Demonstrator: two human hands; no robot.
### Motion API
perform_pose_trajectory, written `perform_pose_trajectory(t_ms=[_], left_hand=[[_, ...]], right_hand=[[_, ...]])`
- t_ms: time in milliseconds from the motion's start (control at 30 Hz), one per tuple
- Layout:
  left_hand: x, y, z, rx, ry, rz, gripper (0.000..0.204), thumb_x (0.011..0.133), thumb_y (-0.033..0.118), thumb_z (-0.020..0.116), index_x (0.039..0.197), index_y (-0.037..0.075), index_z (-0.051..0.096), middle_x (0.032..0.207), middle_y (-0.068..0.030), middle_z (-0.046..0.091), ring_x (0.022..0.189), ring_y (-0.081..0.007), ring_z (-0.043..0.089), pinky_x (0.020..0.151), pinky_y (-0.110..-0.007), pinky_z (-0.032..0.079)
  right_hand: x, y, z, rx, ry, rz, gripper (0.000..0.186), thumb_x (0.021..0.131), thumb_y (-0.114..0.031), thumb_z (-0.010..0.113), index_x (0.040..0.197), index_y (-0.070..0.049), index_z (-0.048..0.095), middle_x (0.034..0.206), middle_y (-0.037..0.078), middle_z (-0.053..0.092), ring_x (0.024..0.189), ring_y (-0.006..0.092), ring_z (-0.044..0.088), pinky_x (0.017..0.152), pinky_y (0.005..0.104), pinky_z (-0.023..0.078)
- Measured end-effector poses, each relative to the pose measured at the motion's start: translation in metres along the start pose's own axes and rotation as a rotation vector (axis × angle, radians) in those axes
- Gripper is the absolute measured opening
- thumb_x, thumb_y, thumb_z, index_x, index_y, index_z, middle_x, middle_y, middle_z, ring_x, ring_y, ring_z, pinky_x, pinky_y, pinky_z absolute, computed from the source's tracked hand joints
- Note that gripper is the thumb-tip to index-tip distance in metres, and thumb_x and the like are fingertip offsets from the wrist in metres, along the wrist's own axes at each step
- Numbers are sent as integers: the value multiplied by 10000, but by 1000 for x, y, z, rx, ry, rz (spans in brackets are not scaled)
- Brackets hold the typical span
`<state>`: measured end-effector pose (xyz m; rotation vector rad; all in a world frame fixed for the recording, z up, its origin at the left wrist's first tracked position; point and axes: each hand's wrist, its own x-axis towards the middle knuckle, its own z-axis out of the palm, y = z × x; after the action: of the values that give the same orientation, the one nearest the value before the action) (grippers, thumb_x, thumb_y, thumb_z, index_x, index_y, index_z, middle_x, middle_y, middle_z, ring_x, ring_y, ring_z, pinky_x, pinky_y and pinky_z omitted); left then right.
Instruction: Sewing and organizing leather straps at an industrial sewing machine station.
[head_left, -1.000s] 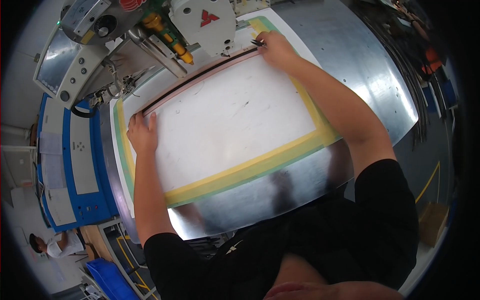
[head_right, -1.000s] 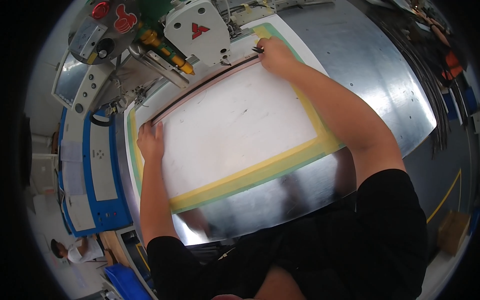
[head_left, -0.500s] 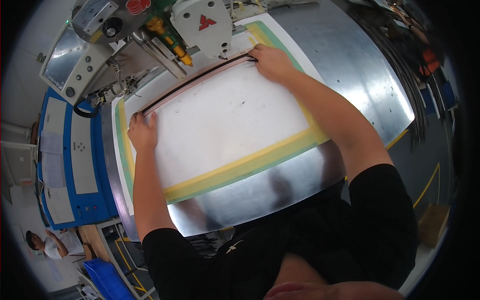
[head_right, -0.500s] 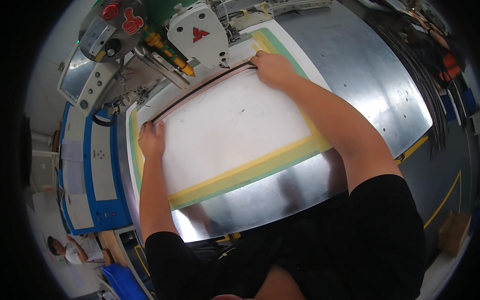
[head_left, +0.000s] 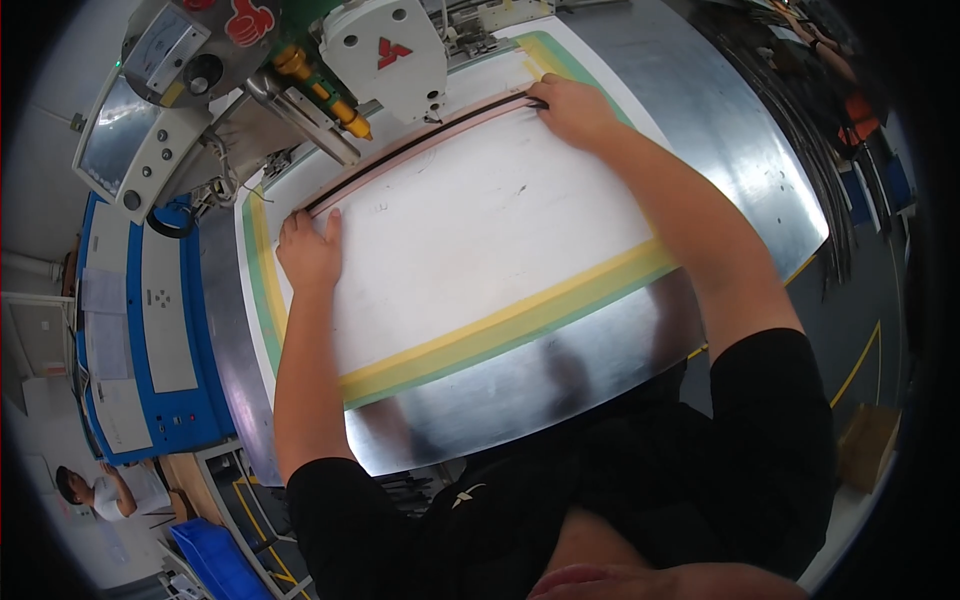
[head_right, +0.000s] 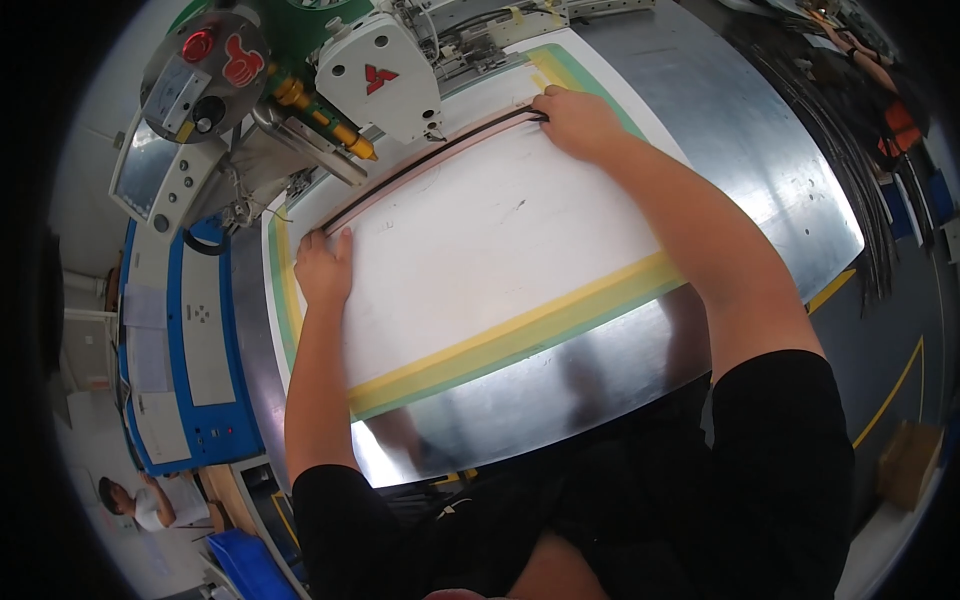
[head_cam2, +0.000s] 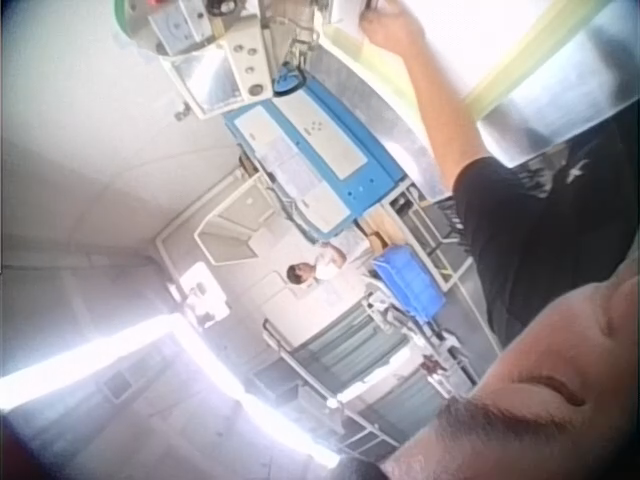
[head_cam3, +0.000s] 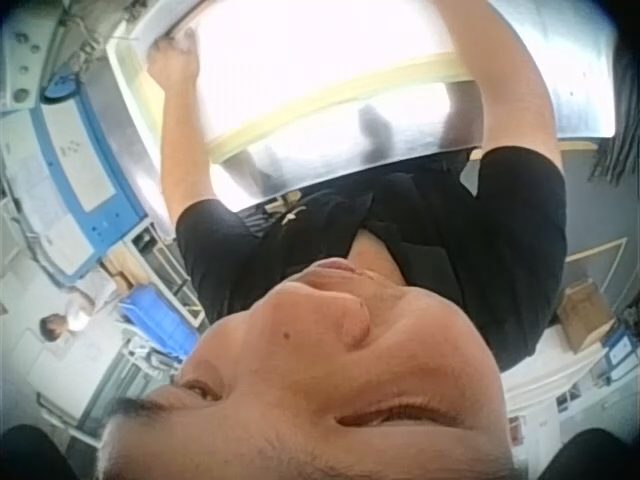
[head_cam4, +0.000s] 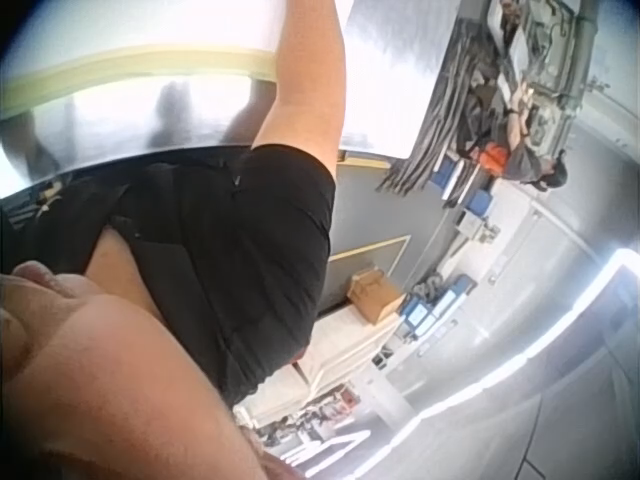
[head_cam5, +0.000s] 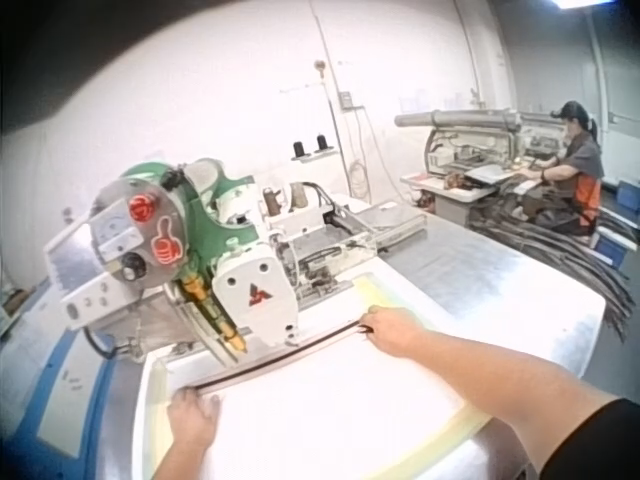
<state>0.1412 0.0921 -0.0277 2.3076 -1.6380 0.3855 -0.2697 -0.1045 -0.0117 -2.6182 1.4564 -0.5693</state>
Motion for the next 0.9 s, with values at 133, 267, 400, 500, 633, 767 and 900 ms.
perform_pose_trajectory(t_ms=[133,267,400,500,633,767,900], left_hand=[[5,37,6,-19,10,12,642,960,529,614,1212,-61,645,1273,-234,637,1226,-418,577,1028,-527,455],[5,68,14,-11,14,11,665,959,538,612,1247,-60,638,1303,-231,619,1244,-414,561,1042,-533,441],[10,102,3,-33,-91,45,675,958,547,612,1258,-57,638,1352,-232,592,1289,-402,535,1050,-527,433],[13,107,3,-44,-167,117,690,964,556,601,1323,-33,610,1415,-216,565,1342,-375,505,1065,-520,420],[9,116,7,-71,-113,271,727,971,566,585,1448,19,532,1495,-183,530,1383,-348,487,1084,-523,402],[8,135,8,-102,-116,367,727,968,573,587,1485,67,517,1521,-180,514,1397,-344,480,1091,-515,395],[7,149,8,-172,-113,381,727,959,583,594,1503,107,513,1516,-198,511,1404,-363,471,1104,-516,383]], right_hand=[[-2,33,-8,-73,31,42,260,953,-178,625,1200,-128,687,1189,59,657,1121,302,657,940,445,544],[2,47,-16,-117,4,130,255,960,-166,600,1191,-115,695,1189,66,661,1132,302,653,949,447,540],[1,55,-23,-181,-36,175,266,968,-124,547,1177,-92,708,1194,87,673,1129,316,658,949,454,539],[-2,44,-13,-97,5,126,286,957,-87,528,1175,-86,713,1208,98,679,1116,329,669,944,457,545],[4,7,-1,-55,-13,25,322,937,-37,514,1187,-82,712,1227,107,682,1107,340,681,936,451,555],[14,-27,7,-1,-29,-75,298,918,-20,517,1143,-55,709,1186,130,668,1077,349,680,919,452,558],[21,-51,20,-9,-52,-96,267,911,-26,519,1101,-48,706,1149,130,660,1038,351,686,888,453,565]])
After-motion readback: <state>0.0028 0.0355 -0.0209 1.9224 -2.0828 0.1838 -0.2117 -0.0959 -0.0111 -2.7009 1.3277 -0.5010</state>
